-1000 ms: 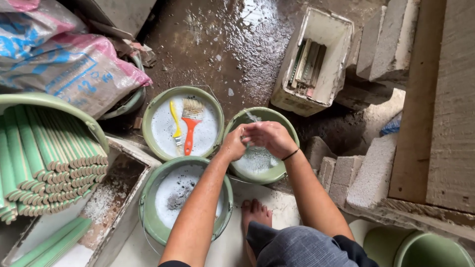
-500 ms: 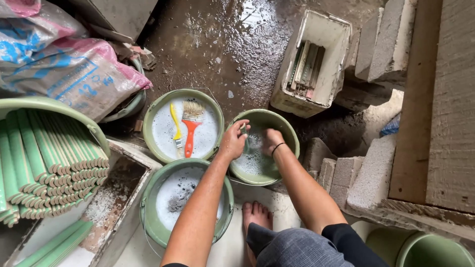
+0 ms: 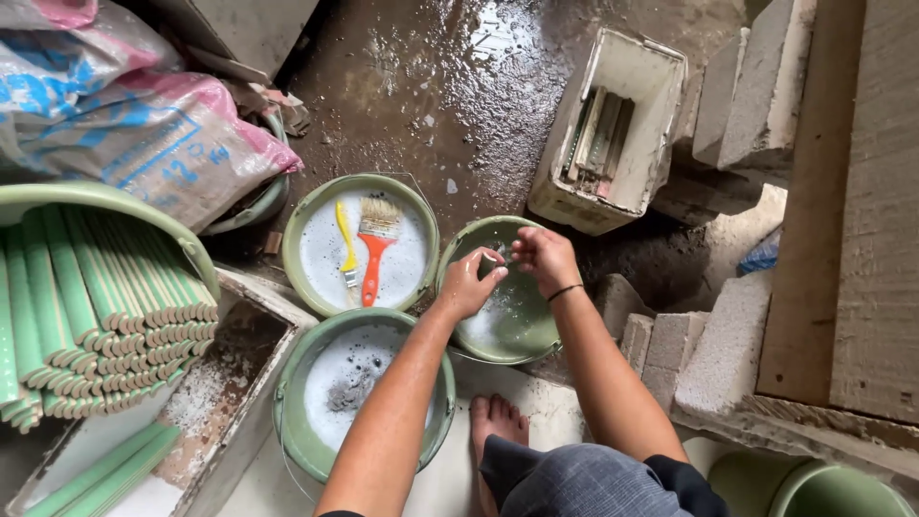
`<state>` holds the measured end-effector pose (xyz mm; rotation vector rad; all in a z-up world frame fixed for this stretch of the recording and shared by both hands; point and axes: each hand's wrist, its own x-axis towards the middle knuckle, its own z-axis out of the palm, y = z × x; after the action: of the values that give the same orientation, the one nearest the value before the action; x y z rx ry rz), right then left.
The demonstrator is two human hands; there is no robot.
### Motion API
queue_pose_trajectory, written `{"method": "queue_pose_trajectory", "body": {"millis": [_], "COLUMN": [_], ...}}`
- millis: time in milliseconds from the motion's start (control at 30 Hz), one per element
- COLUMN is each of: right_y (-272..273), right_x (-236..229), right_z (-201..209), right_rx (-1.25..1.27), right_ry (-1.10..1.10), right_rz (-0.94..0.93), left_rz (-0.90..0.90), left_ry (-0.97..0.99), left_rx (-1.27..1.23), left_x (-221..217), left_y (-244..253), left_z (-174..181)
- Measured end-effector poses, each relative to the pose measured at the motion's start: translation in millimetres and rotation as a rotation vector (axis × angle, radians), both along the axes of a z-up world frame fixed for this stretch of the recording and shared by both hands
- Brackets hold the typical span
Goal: The person scrubs green wooden sticks with a cloth in a bucket of soapy water, then rinses them in a second bucket of water. The person repeats this process for several sticks, handling them one at a time.
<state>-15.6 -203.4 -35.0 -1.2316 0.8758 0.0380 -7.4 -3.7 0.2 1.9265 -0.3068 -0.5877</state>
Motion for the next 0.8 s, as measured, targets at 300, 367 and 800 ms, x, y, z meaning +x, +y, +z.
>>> {"method": "queue_pose_trajectory", "body": {"millis": [300, 367, 800], "right_y": [-5, 8, -7], "right_x": [-2, -5, -7], "right_z": [-82, -8, -93], "right_rx": [0.337, 0.332, -0.302], "right_ry": [0.272, 0.131, 0.169], "right_rz": [0.121, 0.188, 0.021], "left_rz": [0.007, 0.045, 0.007], "left_ry": [-0.022, 0.024, 0.010], "left_rx": [-0.020, -0.011, -0.152], "left_x": [3, 3, -5], "left_y": [5, 5, -8], "left_z": [10, 18, -3]}}
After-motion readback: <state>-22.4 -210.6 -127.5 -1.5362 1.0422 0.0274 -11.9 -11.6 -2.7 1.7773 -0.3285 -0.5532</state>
